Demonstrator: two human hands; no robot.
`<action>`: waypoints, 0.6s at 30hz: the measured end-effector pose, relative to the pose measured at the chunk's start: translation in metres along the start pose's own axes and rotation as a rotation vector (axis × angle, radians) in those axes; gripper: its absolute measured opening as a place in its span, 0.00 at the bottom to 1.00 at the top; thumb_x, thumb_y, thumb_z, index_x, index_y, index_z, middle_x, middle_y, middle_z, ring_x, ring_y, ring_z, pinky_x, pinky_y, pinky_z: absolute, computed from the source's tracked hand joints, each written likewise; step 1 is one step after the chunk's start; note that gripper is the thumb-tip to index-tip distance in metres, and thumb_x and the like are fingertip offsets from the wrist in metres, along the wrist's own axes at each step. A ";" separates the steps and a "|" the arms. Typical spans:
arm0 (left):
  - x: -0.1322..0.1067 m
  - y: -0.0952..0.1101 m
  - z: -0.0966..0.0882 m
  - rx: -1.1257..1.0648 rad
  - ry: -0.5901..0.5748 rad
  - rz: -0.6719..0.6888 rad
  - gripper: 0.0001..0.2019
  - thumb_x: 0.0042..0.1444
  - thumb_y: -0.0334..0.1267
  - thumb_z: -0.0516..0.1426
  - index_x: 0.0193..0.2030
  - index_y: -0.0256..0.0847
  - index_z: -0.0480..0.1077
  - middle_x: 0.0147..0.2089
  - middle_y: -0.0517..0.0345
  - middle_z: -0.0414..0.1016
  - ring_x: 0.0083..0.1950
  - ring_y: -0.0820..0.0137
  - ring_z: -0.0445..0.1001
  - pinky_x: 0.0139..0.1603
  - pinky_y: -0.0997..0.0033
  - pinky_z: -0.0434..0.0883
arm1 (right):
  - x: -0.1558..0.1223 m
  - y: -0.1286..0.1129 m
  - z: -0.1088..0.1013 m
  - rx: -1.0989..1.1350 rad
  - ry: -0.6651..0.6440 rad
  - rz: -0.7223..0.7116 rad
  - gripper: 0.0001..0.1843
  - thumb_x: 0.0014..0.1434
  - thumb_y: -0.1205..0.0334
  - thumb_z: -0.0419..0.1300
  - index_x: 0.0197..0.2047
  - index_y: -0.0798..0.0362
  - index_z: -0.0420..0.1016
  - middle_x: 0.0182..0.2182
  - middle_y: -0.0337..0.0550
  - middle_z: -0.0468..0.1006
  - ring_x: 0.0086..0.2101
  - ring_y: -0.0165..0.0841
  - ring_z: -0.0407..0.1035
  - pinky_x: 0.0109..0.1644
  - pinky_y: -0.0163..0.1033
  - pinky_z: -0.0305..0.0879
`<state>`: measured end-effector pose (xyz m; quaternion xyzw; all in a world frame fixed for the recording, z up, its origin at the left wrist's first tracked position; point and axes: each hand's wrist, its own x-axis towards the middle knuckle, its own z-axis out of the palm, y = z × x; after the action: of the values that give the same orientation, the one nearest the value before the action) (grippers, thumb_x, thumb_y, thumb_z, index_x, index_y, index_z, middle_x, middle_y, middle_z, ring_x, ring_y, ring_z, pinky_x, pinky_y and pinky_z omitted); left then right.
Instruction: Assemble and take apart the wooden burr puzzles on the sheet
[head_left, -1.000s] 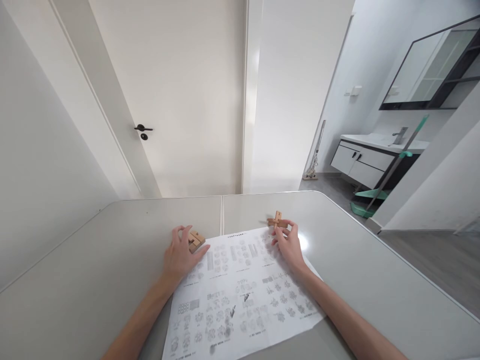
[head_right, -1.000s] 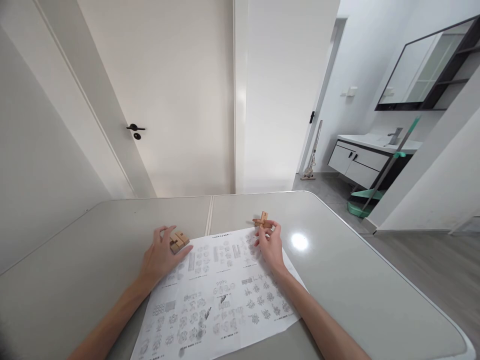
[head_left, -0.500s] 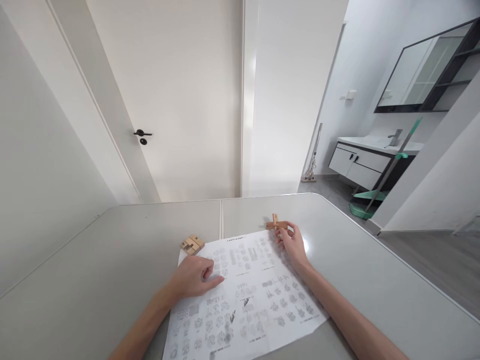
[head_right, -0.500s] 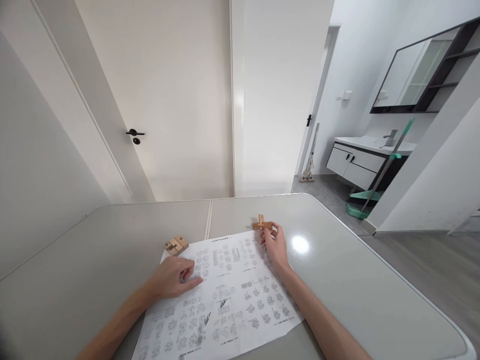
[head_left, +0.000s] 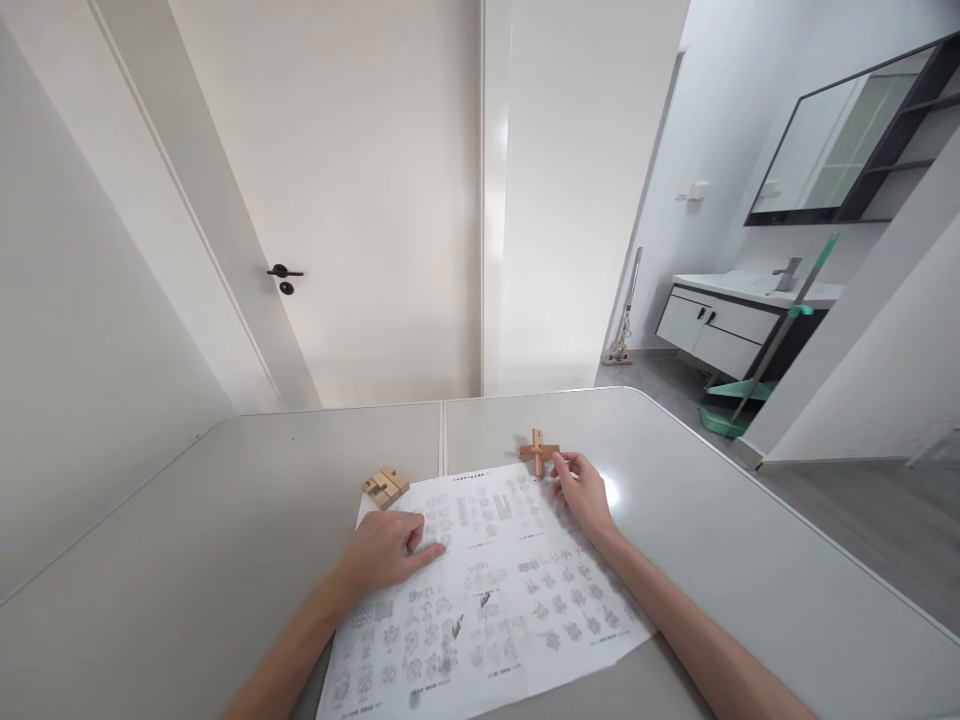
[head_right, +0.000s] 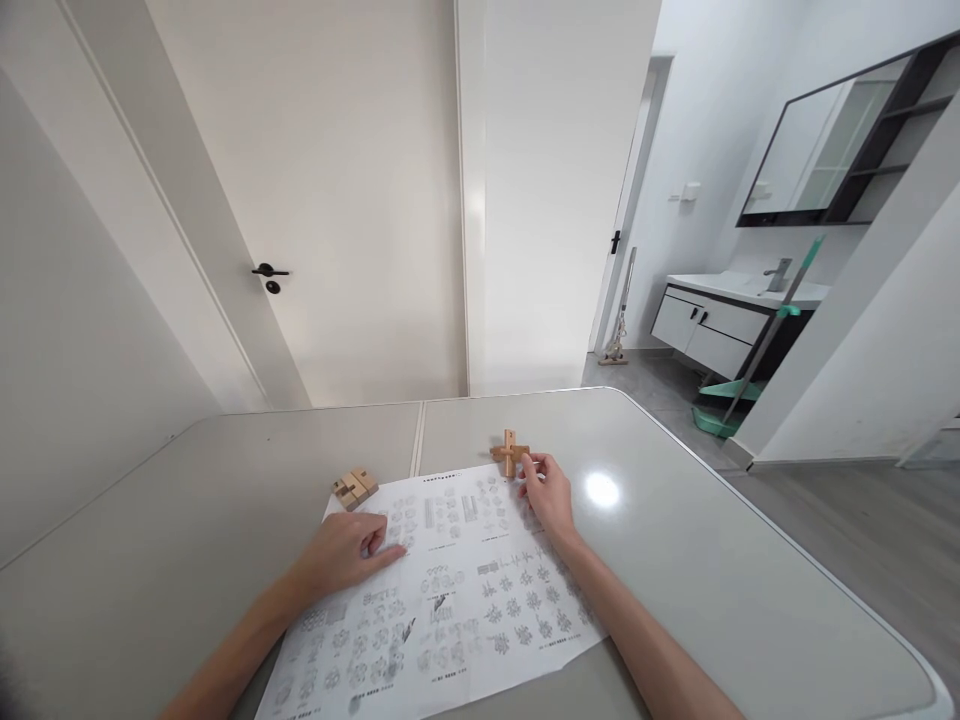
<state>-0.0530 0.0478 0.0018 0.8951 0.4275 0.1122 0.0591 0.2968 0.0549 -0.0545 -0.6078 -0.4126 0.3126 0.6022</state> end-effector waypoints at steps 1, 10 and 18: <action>0.000 0.001 0.000 -0.001 -0.006 -0.006 0.24 0.62 0.57 0.56 0.24 0.41 0.58 0.21 0.64 0.65 0.24 0.73 0.62 0.28 0.72 0.51 | 0.000 -0.001 0.000 -0.006 -0.004 -0.007 0.26 0.58 0.35 0.59 0.40 0.52 0.73 0.29 0.41 0.79 0.19 0.33 0.72 0.18 0.35 0.61; 0.001 0.008 -0.005 -0.042 0.014 -0.065 0.23 0.64 0.53 0.55 0.24 0.41 0.58 0.21 0.64 0.65 0.24 0.72 0.64 0.29 0.72 0.54 | -0.013 -0.018 0.005 0.026 -0.129 -0.085 0.30 0.58 0.31 0.59 0.38 0.52 0.74 0.31 0.46 0.80 0.24 0.36 0.73 0.22 0.36 0.63; 0.002 0.047 -0.001 -0.364 0.042 -0.084 0.12 0.66 0.51 0.56 0.45 0.45 0.68 0.32 0.64 0.72 0.30 0.70 0.70 0.34 0.71 0.64 | -0.066 -0.051 0.026 0.224 -0.574 -0.171 0.24 0.67 0.38 0.56 0.47 0.52 0.73 0.38 0.47 0.82 0.27 0.35 0.77 0.26 0.37 0.66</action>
<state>-0.0164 0.0200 0.0125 0.8484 0.4383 0.2036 0.2159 0.2368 0.0064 -0.0137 -0.3879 -0.5780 0.4631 0.5486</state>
